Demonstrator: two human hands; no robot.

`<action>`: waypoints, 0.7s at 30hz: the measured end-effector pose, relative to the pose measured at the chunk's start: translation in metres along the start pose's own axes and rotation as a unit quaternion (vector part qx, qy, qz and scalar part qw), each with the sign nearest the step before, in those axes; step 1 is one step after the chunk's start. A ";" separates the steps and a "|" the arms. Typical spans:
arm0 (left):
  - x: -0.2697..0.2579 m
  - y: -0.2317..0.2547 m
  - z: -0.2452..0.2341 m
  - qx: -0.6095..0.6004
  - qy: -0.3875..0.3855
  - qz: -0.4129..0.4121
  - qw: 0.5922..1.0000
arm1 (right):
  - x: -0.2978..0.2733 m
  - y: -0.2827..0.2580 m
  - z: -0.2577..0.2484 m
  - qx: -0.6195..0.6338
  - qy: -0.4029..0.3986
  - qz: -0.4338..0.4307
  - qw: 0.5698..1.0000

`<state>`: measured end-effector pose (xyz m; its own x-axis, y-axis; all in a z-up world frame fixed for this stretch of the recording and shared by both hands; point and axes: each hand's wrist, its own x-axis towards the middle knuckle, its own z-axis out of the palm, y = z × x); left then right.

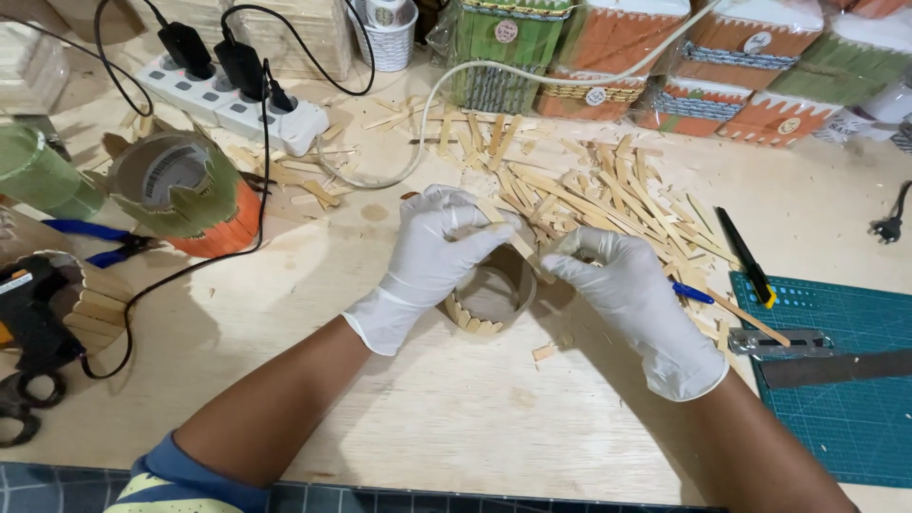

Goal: Gluing small wooden sticks onto a cardboard cylinder to create a decorative container using a glue gun and pliers.

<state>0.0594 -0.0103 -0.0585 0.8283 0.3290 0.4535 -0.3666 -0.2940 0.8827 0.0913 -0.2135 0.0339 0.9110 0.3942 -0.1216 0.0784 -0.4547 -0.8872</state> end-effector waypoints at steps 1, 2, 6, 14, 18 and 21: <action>0.004 0.007 0.000 -0.033 0.006 -0.013 0.999 | 0.000 -0.003 -0.002 -0.016 0.003 0.001 1.000; 0.008 0.014 0.001 -0.067 0.013 -0.024 0.997 | 0.000 -0.006 -0.005 -0.033 0.006 0.001 0.999; 0.011 0.025 -0.010 -0.041 0.027 -0.032 0.998 | 0.000 -0.005 -0.015 -0.100 -0.006 -0.003 0.995; 0.008 0.032 -0.009 -0.063 0.055 -0.105 0.991 | -0.001 0.000 -0.003 -0.054 -0.165 0.020 0.985; 0.007 0.006 -0.005 -0.108 0.083 -0.151 0.979 | -0.001 0.005 0.007 -0.046 -0.154 0.007 0.987; 0.009 0.006 -0.006 -0.125 0.112 -0.151 0.974 | -0.008 -0.002 0.021 0.002 -0.145 -0.009 0.989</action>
<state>0.0619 -0.0039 -0.0487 0.8115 0.5621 0.1595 -0.2354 0.0647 0.9697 0.0751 -0.1991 0.0275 0.7553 0.6145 -0.2278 0.0908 -0.4423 -0.8923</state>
